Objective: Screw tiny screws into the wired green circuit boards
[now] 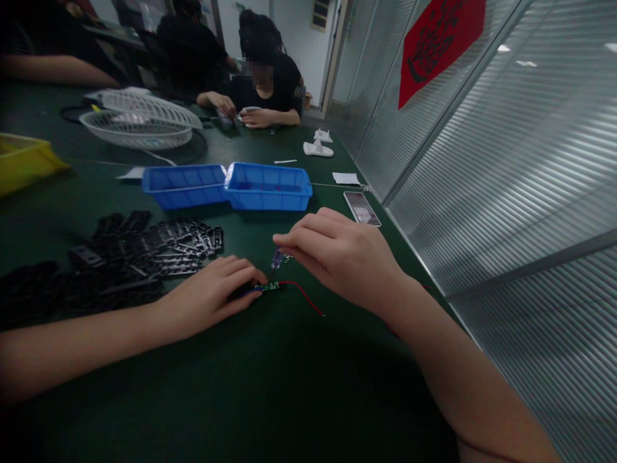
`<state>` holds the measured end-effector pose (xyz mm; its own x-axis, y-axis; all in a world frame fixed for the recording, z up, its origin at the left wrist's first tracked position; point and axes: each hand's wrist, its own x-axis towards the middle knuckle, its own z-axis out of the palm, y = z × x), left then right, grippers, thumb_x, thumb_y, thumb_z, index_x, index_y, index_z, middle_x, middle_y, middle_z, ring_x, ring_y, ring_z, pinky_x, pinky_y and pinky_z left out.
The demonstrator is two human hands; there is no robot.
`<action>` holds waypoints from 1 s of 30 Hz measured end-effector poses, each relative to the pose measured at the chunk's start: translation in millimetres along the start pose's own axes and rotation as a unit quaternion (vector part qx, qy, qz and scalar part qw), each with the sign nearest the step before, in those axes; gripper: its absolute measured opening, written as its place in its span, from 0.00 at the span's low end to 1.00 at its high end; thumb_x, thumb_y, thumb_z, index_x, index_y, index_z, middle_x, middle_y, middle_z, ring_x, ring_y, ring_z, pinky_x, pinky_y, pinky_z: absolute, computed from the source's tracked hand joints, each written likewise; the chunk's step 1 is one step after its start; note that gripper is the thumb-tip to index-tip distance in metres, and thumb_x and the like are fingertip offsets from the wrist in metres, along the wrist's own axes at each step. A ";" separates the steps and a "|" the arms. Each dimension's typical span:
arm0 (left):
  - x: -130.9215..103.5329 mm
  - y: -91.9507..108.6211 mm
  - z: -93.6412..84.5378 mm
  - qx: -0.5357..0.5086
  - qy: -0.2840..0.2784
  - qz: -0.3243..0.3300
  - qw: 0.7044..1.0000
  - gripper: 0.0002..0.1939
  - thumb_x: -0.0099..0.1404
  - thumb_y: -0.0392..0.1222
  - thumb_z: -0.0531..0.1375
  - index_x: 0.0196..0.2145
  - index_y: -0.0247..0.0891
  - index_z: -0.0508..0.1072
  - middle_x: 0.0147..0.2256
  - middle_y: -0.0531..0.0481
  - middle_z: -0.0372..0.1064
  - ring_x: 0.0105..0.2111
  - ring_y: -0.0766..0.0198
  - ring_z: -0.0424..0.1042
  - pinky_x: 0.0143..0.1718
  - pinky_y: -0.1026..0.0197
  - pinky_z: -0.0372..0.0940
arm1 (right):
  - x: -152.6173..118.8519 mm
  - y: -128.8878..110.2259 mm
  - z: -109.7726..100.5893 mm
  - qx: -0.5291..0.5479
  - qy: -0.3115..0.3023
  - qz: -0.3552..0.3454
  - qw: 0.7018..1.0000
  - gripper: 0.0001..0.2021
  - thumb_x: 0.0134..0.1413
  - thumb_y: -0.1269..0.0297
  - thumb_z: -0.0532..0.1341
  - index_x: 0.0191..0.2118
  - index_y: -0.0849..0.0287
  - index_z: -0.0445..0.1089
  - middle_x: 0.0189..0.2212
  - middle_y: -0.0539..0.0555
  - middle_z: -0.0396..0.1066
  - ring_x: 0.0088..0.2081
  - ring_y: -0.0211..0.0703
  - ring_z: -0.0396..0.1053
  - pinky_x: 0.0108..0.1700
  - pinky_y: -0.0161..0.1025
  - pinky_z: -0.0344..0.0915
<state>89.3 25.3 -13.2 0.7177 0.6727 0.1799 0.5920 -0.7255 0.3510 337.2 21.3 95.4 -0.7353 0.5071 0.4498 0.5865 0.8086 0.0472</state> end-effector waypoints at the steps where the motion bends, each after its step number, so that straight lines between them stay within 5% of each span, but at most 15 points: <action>1: -0.1 -0.1 0.0 0.001 0.001 0.000 1.000 0.10 0.70 0.45 0.51 0.46 0.43 0.66 0.43 0.50 0.66 0.42 0.58 0.64 0.45 0.54 0.58 | 0.4 -0.4 0.4 -0.018 -0.004 0.001 1.000 0.11 0.62 0.64 0.56 0.47 0.58 0.70 0.41 0.53 0.73 0.41 0.40 0.68 0.35 0.36 0.63; 6: -0.8 -0.4 -0.1 0.004 0.005 -0.003 1.000 0.10 0.70 0.45 0.51 0.46 0.42 0.66 0.42 0.49 0.65 0.42 0.58 0.64 0.45 0.54 0.58 | 2.8 -2.8 11.5 -0.114 -0.014 -0.029 0.993 0.12 0.64 0.58 0.52 0.39 0.60 0.68 0.38 0.54 0.71 0.35 0.39 0.67 0.27 0.35 0.55; 12: -0.5 -0.1 -0.3 0.004 0.010 -0.002 1.000 0.10 0.69 0.45 0.52 0.46 0.43 0.66 0.42 0.49 0.66 0.42 0.58 0.64 0.44 0.55 0.59 | 2.3 -6.3 23.7 -0.161 -0.030 0.056 0.985 0.20 0.65 0.55 0.47 0.27 0.58 0.66 0.21 0.50 0.65 0.25 0.37 0.60 0.24 0.38 0.46; 16: -0.5 0.3 0.2 0.006 0.017 -0.002 1.000 0.09 0.69 0.44 0.53 0.45 0.42 0.67 0.42 0.49 0.66 0.41 0.59 0.64 0.44 0.55 0.60 | 3.7 -10.0 24.4 -0.089 -0.064 0.096 0.989 0.19 0.65 0.56 0.45 0.44 0.61 0.70 0.35 0.55 0.70 0.31 0.39 0.65 0.25 0.36 0.51; 19: -1.0 0.6 -0.2 0.007 0.015 -0.001 1.000 0.09 0.69 0.44 0.52 0.45 0.42 0.67 0.42 0.49 0.66 0.41 0.59 0.65 0.44 0.55 0.60 | 5.1 -9.9 23.9 -0.005 -0.066 0.083 0.994 0.20 0.64 0.63 0.45 0.57 0.62 0.62 0.44 0.58 0.65 0.36 0.39 0.65 0.31 0.35 0.60; 30: -0.5 1.4 -2.1 0.009 0.012 0.004 1.000 0.10 0.69 0.45 0.51 0.45 0.41 0.67 0.41 0.48 0.66 0.41 0.59 0.65 0.44 0.55 0.60 | 1.5 3.9 27.5 0.137 0.051 0.039 0.989 0.09 0.61 0.64 0.56 0.45 0.60 0.67 0.40 0.54 0.72 0.41 0.39 0.69 0.42 0.36 0.66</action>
<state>89.1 24.3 -10.9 0.7134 0.6703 0.2042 0.5930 -0.7328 0.3336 329.0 33.4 71.8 -0.6448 0.5497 0.5312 0.5163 0.8256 -0.2276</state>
